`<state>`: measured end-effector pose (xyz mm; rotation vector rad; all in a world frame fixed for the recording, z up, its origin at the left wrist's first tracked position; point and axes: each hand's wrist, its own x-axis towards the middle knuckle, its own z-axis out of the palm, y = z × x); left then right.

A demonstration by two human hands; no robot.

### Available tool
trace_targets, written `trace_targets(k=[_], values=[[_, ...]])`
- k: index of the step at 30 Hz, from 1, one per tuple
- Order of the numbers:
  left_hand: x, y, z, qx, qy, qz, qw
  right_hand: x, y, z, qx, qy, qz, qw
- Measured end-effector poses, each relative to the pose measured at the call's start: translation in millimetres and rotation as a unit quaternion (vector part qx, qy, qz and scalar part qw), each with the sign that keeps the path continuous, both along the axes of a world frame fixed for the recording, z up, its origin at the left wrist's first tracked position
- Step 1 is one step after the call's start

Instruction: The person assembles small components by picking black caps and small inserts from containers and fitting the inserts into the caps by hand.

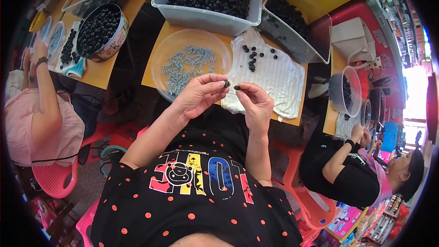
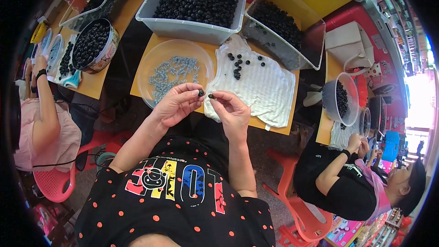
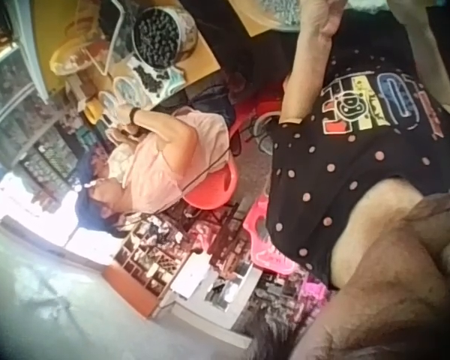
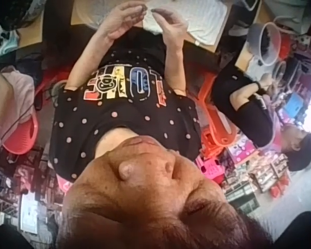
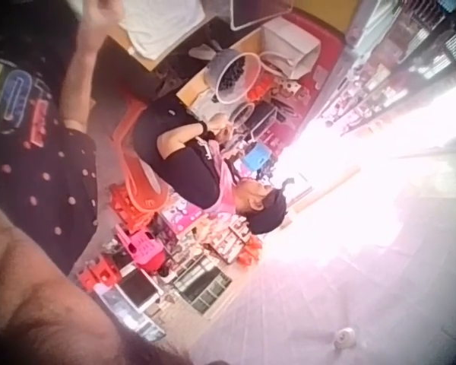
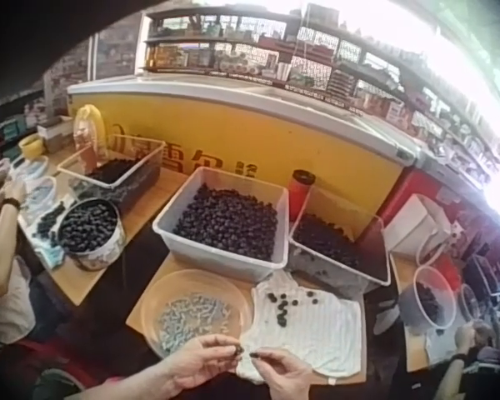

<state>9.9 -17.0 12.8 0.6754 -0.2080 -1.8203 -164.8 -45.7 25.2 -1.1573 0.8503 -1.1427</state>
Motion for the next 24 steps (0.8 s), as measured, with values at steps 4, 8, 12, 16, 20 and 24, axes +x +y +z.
trace_targets(k=[4,8,12,16,20,24], values=[[1,5,-1,-0.017,0.003,0.01,1.0,5,4,2,-0.034,0.019,0.002,0.999],[1,9,0,-0.016,-0.008,0.016,1.0,8,6,4,-0.13,0.11,-0.007,0.985],[1,11,1,-0.02,-0.024,0.012,0.999,11,8,9,-0.183,0.168,-0.025,0.968],[-1,13,-1,-0.018,-0.036,0.016,0.999,12,10,11,-0.248,0.23,-0.029,0.941],[-3,14,0,-0.021,-0.053,0.017,0.998,10,12,9,-0.255,0.241,-0.028,0.936],[-2,14,0,-0.036,-0.128,0.012,0.991,9,14,10,-0.256,0.253,-0.022,0.933]])
